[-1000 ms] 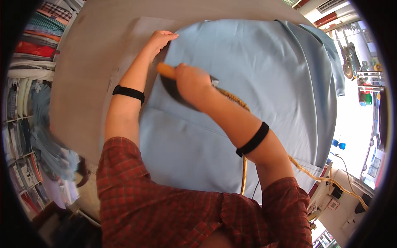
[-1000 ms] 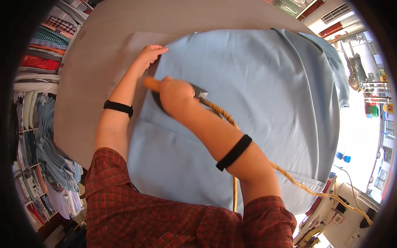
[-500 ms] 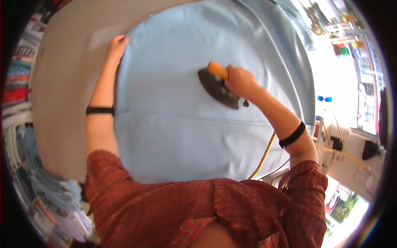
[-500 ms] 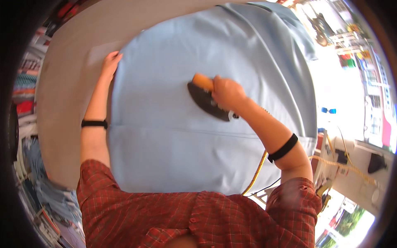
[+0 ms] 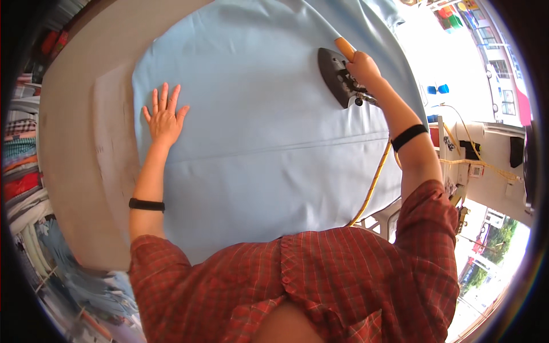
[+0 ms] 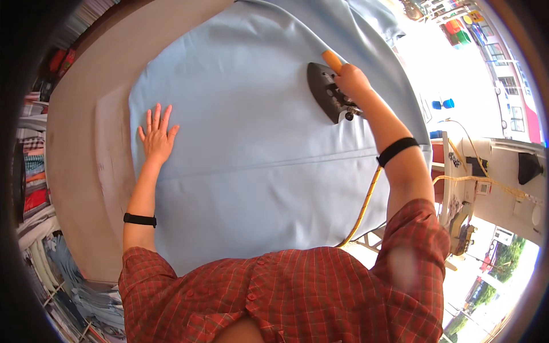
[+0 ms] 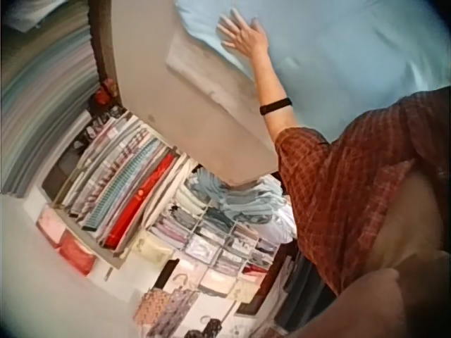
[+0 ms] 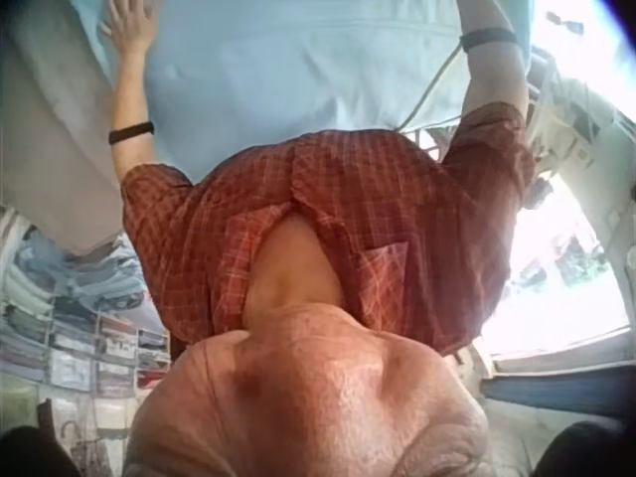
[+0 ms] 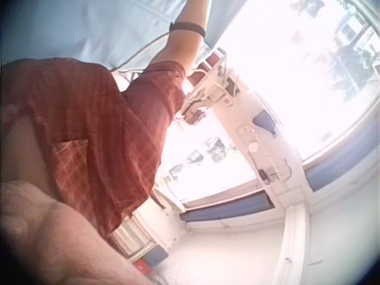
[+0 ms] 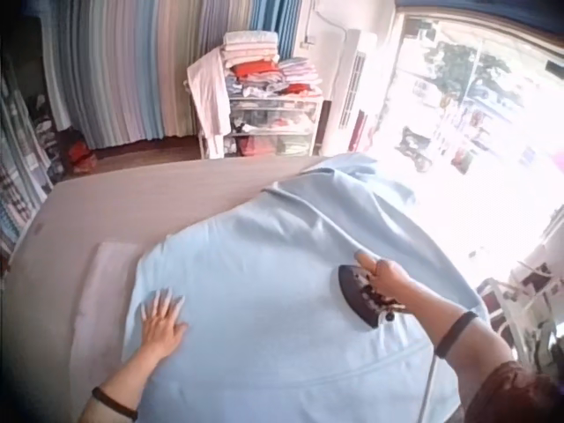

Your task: Ironing a large blue cloth on a professional ironing table in a workshop.

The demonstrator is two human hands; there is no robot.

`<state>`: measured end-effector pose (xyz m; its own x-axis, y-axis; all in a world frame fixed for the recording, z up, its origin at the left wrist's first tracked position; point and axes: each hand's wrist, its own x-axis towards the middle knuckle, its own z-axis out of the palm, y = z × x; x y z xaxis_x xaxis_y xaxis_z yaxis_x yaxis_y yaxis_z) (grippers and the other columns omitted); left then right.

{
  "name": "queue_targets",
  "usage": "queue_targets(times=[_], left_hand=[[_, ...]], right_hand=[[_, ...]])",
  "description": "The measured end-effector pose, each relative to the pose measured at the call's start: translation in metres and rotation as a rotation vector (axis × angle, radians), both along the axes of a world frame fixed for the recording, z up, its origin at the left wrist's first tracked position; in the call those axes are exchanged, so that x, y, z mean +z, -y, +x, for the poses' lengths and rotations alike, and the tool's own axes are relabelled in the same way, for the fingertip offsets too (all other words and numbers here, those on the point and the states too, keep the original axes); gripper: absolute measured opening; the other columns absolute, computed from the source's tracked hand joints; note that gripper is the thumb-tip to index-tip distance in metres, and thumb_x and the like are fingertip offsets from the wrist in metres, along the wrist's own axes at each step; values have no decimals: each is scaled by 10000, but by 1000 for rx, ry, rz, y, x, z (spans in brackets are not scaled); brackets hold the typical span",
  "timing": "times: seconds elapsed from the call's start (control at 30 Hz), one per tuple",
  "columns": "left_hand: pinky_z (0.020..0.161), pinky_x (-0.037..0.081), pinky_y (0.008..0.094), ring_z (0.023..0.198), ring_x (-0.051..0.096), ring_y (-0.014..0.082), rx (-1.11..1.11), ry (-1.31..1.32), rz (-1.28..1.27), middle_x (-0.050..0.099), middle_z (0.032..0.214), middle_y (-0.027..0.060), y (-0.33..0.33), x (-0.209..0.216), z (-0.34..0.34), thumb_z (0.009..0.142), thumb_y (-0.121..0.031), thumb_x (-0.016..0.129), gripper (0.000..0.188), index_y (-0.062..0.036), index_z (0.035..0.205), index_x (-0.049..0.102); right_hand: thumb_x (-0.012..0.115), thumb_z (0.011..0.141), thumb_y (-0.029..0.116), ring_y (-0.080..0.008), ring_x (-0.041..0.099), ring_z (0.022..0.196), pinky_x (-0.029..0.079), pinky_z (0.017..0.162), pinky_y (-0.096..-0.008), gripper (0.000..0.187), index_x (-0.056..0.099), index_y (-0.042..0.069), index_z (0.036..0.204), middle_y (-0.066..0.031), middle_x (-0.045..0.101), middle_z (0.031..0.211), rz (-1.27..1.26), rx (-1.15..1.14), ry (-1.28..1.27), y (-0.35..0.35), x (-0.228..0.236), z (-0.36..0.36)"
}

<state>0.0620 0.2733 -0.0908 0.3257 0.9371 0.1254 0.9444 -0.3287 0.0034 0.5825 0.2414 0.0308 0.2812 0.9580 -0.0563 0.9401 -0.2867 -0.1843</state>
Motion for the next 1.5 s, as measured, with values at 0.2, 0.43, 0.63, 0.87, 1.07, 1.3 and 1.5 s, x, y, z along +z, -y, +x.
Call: queue_targets(times=[0.2,0.43,0.63,0.87,1.07,1.3,1.5], left_hand=[[1109,105,632,1466,139,257,-13,-23,-9,195,1588,-30,3,-6,-10,955,-585,377,584,-377,1490,268],[1108,47,633,1476,101,252,-18,125,-83,167,1597,-18,1,-10,-25,961,-624,301,640,-346,1523,171],[1108,112,623,1473,115,285,-354,44,-2,183,1592,58,94,42,46,939,-384,539,645,-222,1506,276],[1115,129,598,1459,174,290,-368,30,-225,190,1589,64,216,31,10,947,-391,525,602,-222,1489,326],[1105,101,618,1464,156,279,-92,-63,-61,203,1587,53,201,9,-42,972,-490,409,590,-268,1504,287],[1106,92,616,1470,140,249,-104,-17,-19,194,1592,-9,204,4,-49,977,-512,379,583,-292,1507,272],[1111,67,611,1472,137,238,-102,-27,-30,186,1595,-24,202,-4,-54,974,-536,356,593,-307,1512,258]], right_hand=[[590,801,200,-374,654,726,512,676,-484,253,585,38,995,-189,653,753,-229,109,75,117,39,-17],[596,844,248,-366,647,707,511,663,-481,248,533,97,1030,-158,654,741,-260,92,42,232,3,-27],[589,805,217,-355,682,806,532,707,-469,251,686,15,918,-194,687,833,-132,-436,-108,164,-6,83],[587,787,183,-293,682,705,536,686,-406,265,673,2,960,-153,681,769,-216,-330,-166,162,3,86],[622,789,185,-372,641,889,497,790,-464,255,602,50,1004,-181,664,921,-273,198,-122,251,11,-20],[564,855,139,-310,668,644,510,542,-437,234,510,-11,1026,-132,641,673,-528,599,-77,307,13,-180],[594,845,173,-318,671,674,515,564,-428,205,508,63,995,-107,649,695,-485,474,-50,329,9,-114]])
